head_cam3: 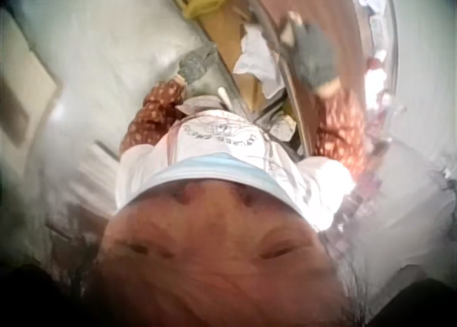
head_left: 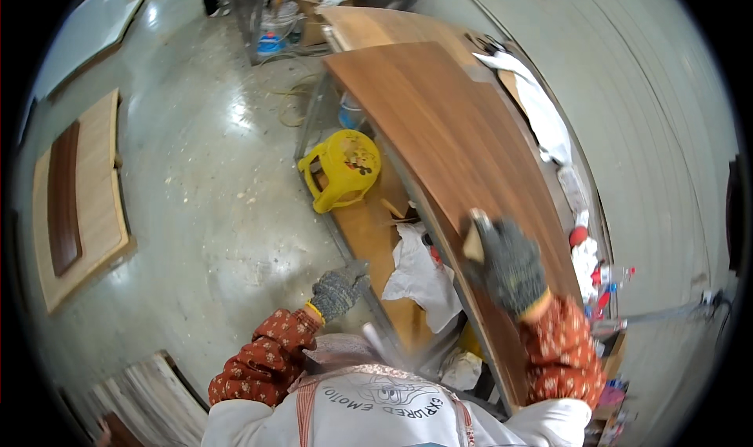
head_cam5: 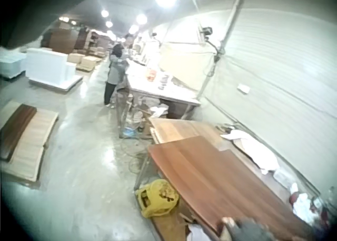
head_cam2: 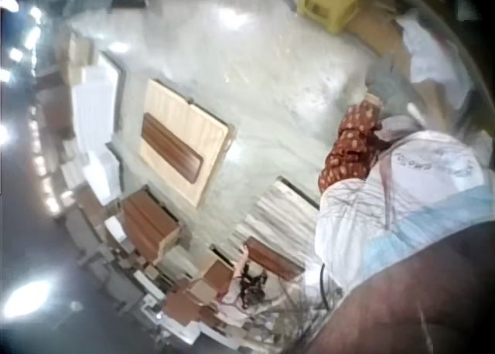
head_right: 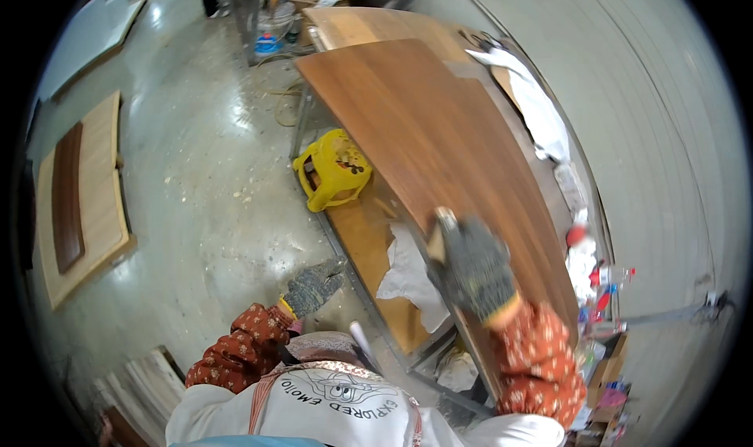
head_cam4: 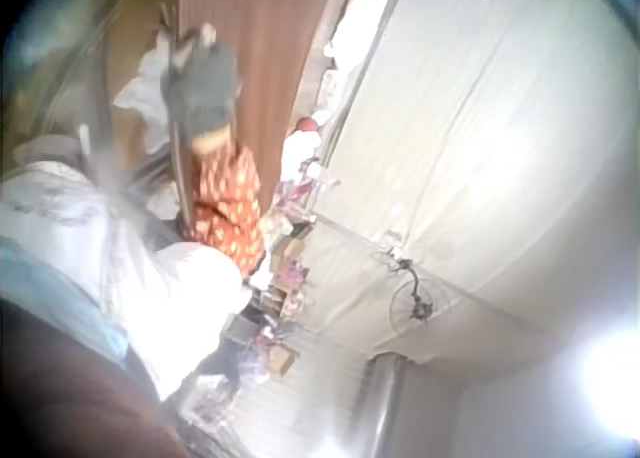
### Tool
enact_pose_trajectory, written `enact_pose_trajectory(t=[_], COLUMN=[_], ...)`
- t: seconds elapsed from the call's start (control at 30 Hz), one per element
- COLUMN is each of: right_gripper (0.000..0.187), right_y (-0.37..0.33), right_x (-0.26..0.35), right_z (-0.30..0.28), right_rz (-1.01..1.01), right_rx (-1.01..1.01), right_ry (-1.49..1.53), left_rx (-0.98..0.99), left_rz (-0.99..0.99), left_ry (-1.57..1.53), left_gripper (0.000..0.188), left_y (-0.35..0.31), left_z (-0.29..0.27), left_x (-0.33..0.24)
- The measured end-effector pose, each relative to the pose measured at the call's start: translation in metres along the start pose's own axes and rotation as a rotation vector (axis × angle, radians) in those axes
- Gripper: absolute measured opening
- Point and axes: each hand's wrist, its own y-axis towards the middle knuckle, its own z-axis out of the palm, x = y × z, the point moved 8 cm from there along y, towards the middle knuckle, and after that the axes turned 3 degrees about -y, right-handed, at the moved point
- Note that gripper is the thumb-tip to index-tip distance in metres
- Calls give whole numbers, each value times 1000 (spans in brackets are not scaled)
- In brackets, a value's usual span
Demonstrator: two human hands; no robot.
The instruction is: The person wipes down wooden panels with a cloth and a liquid from a bottle, then uses a sanding block on the edges and surfaces of several panels.
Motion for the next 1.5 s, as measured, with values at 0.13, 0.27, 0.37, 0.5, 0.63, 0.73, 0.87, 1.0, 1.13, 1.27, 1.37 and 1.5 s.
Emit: enact_pose_trajectory(t=[0.13,0.27,0.37,0.5,0.63,0.73,0.87,1.0,1.13,1.27,1.37,1.5], right_gripper=[62,64,64,64,61,66,58,66,58,70,61,78], right_y=[-174,-358,-484,-516,-540,-585,-635,-665,-667,-652,-657,-718], right_x=[-39,-76,-89,-96,-70,-69,-87,-122,-192,-245,-258,-279], right_z=[-5,6,25,-6,3,6,14,57,87,132,133,113], right_rz=[464,927,1294,1390,1446,1607,1753,1704,1529,1559,1366,1676], right_rx=[59,-27,48,-148,-126,-200,-260,-267,-361,-116,-413,-161], right_ry=[-98,-243,-307,-367,-504,-471,-300,-90,69,290,103,-136], left_rx=[70,-21,25,12,-39,-121,-121,-118,-146,-222,-288,-376], left_rz=[185,263,332,466,635,835,786,843,751,861,881,796], left_ry=[-98,-274,-497,-229,-236,-74,-159,-66,-108,192,409,449], left_gripper=[41,30,31,32,29,29,32,33,32,30,28,27], left_y=[24,38,27,32,19,9,-6,-21,-32,-56,-69,-73], left_z=[-1,-28,-37,-28,-26,-20,1,38,83,106,106,86], left_x=[-43,-94,-140,-223,-259,-274,-295,-328,-361,-385,-395,-383])
